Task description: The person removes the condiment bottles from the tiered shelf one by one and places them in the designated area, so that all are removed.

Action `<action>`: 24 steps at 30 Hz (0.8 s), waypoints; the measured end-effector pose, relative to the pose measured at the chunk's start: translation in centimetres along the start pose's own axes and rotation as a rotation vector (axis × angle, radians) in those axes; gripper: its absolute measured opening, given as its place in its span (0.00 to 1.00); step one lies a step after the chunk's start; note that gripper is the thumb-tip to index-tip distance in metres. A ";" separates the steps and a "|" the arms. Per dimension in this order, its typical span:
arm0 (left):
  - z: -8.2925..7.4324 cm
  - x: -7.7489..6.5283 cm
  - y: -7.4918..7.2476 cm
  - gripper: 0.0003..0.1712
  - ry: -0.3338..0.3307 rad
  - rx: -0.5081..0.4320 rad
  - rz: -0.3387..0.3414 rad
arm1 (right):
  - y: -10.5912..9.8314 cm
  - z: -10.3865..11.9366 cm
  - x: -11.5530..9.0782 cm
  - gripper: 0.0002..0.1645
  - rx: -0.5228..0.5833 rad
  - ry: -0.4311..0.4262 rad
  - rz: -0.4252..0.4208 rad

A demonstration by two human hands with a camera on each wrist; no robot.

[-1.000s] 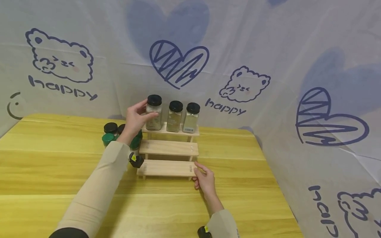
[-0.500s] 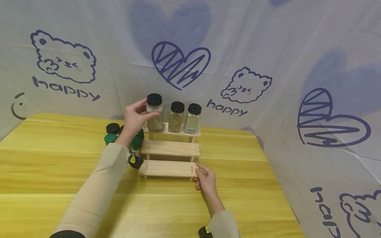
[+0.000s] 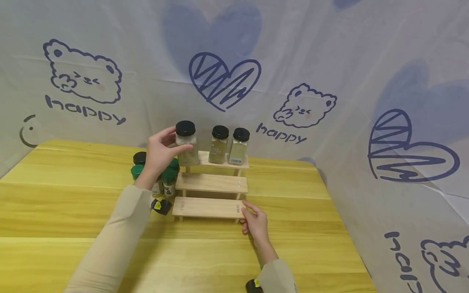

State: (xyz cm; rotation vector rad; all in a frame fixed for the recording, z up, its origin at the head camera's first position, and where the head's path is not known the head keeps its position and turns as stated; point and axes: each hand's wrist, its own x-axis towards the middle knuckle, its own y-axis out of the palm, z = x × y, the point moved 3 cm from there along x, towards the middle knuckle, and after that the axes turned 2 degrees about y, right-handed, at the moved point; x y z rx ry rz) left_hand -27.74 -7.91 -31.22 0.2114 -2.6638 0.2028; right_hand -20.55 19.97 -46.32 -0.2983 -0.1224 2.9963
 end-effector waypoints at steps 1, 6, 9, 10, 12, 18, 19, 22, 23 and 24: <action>-0.1 -0.1 -0.1 0.37 0.004 0.002 0.000 | 0.0 0.0 0.0 0.20 -0.002 -0.002 -0.001; -0.2 -1.0 -0.6 0.36 0.015 0.020 0.001 | -0.1 0.0 0.1 0.20 -0.005 -0.012 0.001; -0.3 -1.4 -0.8 0.36 0.001 0.022 0.011 | 0.0 0.0 0.0 0.20 0.003 -0.011 0.006; -0.3 -1.6 -0.9 0.36 -0.003 0.021 0.015 | -0.1 0.0 0.0 0.19 0.006 -0.011 0.007; -0.4 -1.9 -1.0 0.35 -0.008 0.018 0.022 | -0.1 0.1 -0.1 0.19 0.012 -0.013 0.011; -0.2 -2.7 -1.4 0.34 -0.003 0.003 0.024 | -0.1 0.3 -0.3 0.20 0.017 -0.025 0.018; -0.1 -2.9 -1.5 0.34 -0.001 -0.001 0.024 | -0.1 0.3 -0.3 0.20 0.015 -0.026 0.019; 0.0 -3.3 -1.9 0.33 0.014 -0.001 0.031 | -0.1 0.3 -0.2 0.20 0.012 -0.029 0.020; 0.0 -3.4 -2.0 0.33 0.019 0.006 0.034 | -0.1 0.3 -0.2 0.21 0.010 -0.034 0.022; 0.1 -3.6 -2.1 0.34 0.027 0.014 0.037 | -0.1 0.3 -0.2 0.21 0.013 -0.032 0.021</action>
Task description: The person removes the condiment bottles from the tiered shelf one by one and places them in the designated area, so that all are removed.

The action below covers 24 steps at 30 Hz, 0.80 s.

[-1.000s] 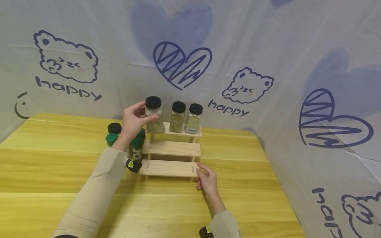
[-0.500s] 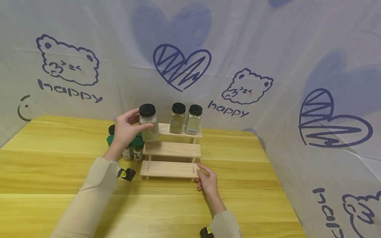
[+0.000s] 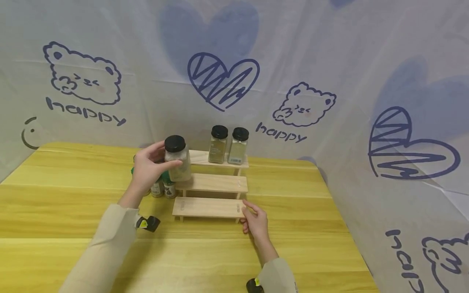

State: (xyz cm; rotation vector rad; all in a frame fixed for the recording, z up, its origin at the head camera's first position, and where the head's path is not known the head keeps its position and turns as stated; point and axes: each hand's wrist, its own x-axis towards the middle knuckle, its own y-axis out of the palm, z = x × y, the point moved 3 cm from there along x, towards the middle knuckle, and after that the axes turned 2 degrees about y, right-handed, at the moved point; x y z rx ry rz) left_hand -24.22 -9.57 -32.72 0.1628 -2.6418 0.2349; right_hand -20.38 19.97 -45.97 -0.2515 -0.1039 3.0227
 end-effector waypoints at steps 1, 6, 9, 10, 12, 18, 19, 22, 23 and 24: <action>0.0 -0.1 -0.1 0.33 0.006 0.005 0.000 | 0.0 0.0 0.0 0.20 0.000 0.000 -0.001; 0.3 -0.9 -0.7 0.33 0.031 0.011 -0.015 | 0.1 0.0 0.0 0.20 -0.005 0.009 -0.012; 0.5 -1.3 -1.0 0.32 0.039 -0.010 -0.030 | 0.1 0.0 0.0 0.20 -0.012 0.010 -0.017; 0.5 -1.5 -1.1 0.32 0.043 -0.013 -0.035 | 0.1 0.0 0.0 0.20 -0.010 0.012 -0.017; 0.5 -1.7 -1.2 0.32 0.049 -0.029 -0.042 | 0.1 0.0 0.0 0.20 -0.008 0.014 -0.014; 0.6 -2.6 -1.7 0.31 0.076 -0.063 -0.050 | 0.1 0.0 0.0 0.20 -0.005 0.017 -0.009; 0.7 -2.8 -1.7 0.31 0.076 -0.064 -0.054 | 0.1 0.0 0.0 0.20 -0.006 0.020 -0.011; 0.9 -3.3 -1.8 0.30 0.071 -0.057 -0.059 | 0.1 -0.1 0.0 0.20 -0.015 0.026 -0.018; 1.0 -3.4 -1.9 0.30 0.068 -0.052 -0.062 | 0.1 -0.1 0.0 0.20 -0.016 0.028 -0.021; 1.0 -3.6 -1.9 0.30 0.065 -0.045 -0.063 | 0.1 -0.1 0.1 0.20 -0.017 0.029 -0.021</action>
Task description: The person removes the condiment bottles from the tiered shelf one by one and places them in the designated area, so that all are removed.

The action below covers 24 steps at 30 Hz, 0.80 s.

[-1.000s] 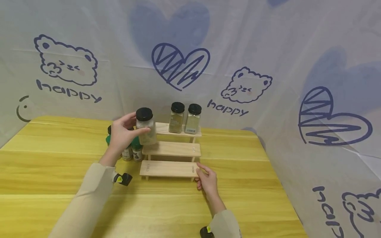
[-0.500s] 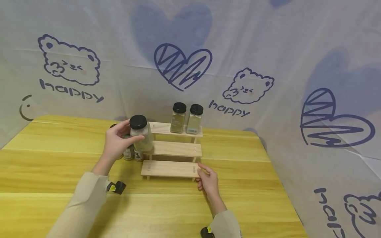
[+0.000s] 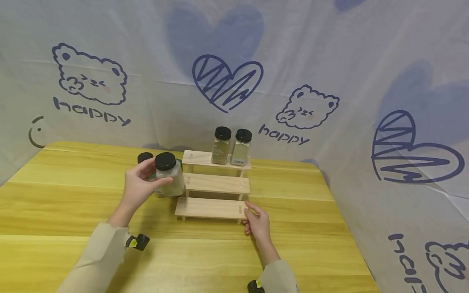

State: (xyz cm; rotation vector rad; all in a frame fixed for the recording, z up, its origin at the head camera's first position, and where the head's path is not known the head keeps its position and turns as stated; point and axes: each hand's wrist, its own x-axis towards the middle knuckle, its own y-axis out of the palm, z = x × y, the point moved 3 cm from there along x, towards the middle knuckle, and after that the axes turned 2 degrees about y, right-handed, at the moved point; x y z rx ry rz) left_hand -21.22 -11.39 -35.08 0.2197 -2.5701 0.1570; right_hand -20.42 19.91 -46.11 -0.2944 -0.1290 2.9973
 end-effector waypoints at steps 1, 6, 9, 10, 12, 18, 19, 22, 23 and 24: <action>0.1 -0.2 0.0 0.30 -0.004 0.008 0.002 | 0.0 0.0 0.0 0.20 0.000 0.001 0.000; 0.4 -0.9 -0.1 0.31 -0.019 0.028 0.012 | 0.0 -0.2 0.0 0.20 0.004 0.000 0.001; 0.4 -1.2 -0.3 0.31 -0.018 0.035 0.006 | 0.0 -0.2 0.1 0.20 0.012 -0.005 0.005; 0.3 -1.3 -0.3 0.31 -0.017 0.038 0.004 | 0.0 -0.2 0.1 0.20 0.015 -0.007 0.006; -0.1 -1.4 -0.4 0.31 -0.025 0.047 0.003 | 0.0 -0.2 0.1 0.20 0.018 -0.010 0.010; -0.2 -1.9 -0.9 0.32 -0.033 0.082 0.010 | 0.0 -0.1 0.0 0.20 0.015 -0.015 0.013; 0.2 -1.9 -1.0 0.33 -0.028 0.083 0.010 | 0.0 -0.1 0.0 0.20 0.014 -0.015 0.011; 1.3 -2.1 -1.2 0.34 -0.032 0.086 0.016 | 0.0 -0.1 0.1 0.20 0.011 -0.011 0.009; 1.3 -2.1 -1.2 0.34 -0.033 0.087 0.019 | 0.0 -0.1 0.0 0.20 0.009 -0.008 0.007; 1.4 -2.2 -1.2 0.34 -0.034 0.086 0.022 | 0.0 -0.1 0.1 0.20 0.008 -0.006 0.007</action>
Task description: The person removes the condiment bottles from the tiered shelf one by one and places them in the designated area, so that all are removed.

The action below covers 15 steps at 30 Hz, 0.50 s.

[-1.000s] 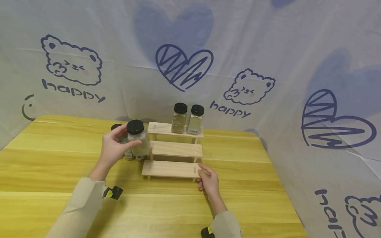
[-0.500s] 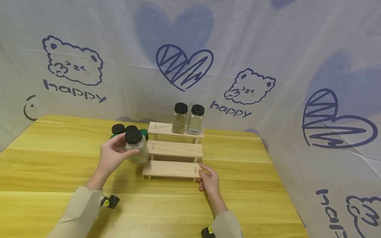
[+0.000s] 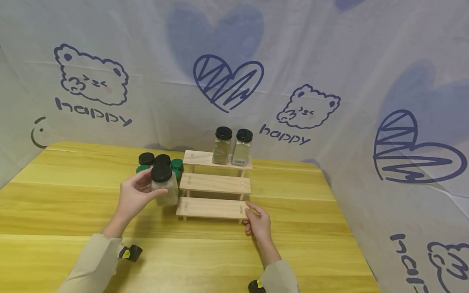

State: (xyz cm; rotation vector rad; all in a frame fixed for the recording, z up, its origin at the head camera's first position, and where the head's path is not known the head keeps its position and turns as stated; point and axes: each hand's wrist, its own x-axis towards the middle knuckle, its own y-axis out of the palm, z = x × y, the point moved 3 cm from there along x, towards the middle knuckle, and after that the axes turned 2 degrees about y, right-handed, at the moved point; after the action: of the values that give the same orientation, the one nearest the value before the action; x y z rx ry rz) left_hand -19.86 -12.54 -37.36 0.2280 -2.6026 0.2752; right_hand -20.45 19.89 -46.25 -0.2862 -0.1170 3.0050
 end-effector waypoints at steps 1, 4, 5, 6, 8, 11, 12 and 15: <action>0.1 -0.1 0.0 0.34 -0.004 0.000 0.006 | 0.0 0.0 0.0 0.20 0.000 0.003 -0.001; 0.4 -0.2 0.1 0.34 -0.024 0.008 0.022 | -0.1 0.0 0.0 0.20 -0.002 0.008 -0.004; 0.5 -0.3 0.1 0.34 -0.032 0.013 0.025 | -0.1 0.0 0.0 0.20 -0.003 0.008 -0.004; 0.6 -0.3 0.2 0.34 -0.043 0.016 0.030 | -0.1 0.0 0.0 0.20 -0.004 0.008 -0.004; 0.8 -0.4 0.2 0.34 -0.070 0.022 0.039 | -0.1 0.0 0.0 0.20 -0.006 0.006 -0.004; 1.1 -0.7 0.2 0.35 -0.114 0.021 0.051 | -0.1 0.0 0.0 0.20 -0.006 0.008 -0.001; 1.2 -0.7 0.2 0.35 -0.126 0.019 0.056 | -0.1 0.0 0.0 0.20 -0.007 0.008 -0.002; 1.5 -0.9 0.2 0.35 -0.148 0.011 0.069 | 0.0 0.0 0.1 0.20 -0.007 0.011 -0.004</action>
State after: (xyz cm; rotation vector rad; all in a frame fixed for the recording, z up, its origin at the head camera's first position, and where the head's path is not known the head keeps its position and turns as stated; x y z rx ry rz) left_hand -19.83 -12.60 -39.12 0.1690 -2.7596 0.3079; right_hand -20.50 19.94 -46.28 -0.3028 -0.1275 2.9988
